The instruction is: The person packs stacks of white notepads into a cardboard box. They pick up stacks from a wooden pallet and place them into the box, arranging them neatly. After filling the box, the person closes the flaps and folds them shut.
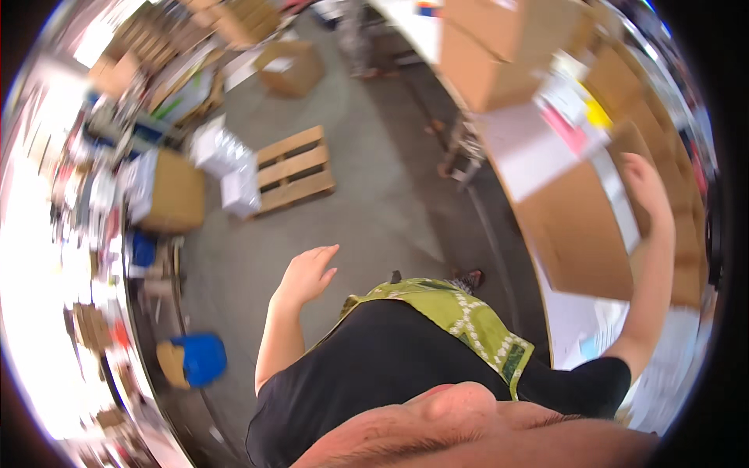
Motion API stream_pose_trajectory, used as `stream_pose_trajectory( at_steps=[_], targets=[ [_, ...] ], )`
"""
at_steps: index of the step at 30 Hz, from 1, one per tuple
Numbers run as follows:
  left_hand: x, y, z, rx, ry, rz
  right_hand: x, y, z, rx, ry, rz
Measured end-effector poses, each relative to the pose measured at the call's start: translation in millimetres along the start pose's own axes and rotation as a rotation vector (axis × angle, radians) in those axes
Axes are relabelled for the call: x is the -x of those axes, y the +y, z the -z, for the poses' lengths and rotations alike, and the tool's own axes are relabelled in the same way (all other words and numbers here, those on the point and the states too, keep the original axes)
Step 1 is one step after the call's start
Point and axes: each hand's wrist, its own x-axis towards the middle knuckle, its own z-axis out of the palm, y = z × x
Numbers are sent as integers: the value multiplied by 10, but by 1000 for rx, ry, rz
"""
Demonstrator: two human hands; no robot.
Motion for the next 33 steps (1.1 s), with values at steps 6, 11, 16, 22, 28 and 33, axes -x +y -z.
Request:
stream_pose_trajectory(
  at_steps=[6,11,16,22,28,33],
  targets=[
    [1664,-325,434,84,25,322,156,-2006,320,-488,236,278],
    [2378,-242,991,185,-43,398,442,-3614,-60,-191,-86,486],
    [2633,-375,1282,296,-156,405,450,-4340,-539,-510,-427,372],
    [2307,-1122,1972,197,-134,439,-4,-4692,-1547,-743,-704,288],
    [1504,-1465,2121,270,-25,460,-695,-4953,-2377,-610,-953,158],
    [1286,-2142,2137,395,47,516,-1076,-5915,-2778,-564,-1163,247]
  ],
)
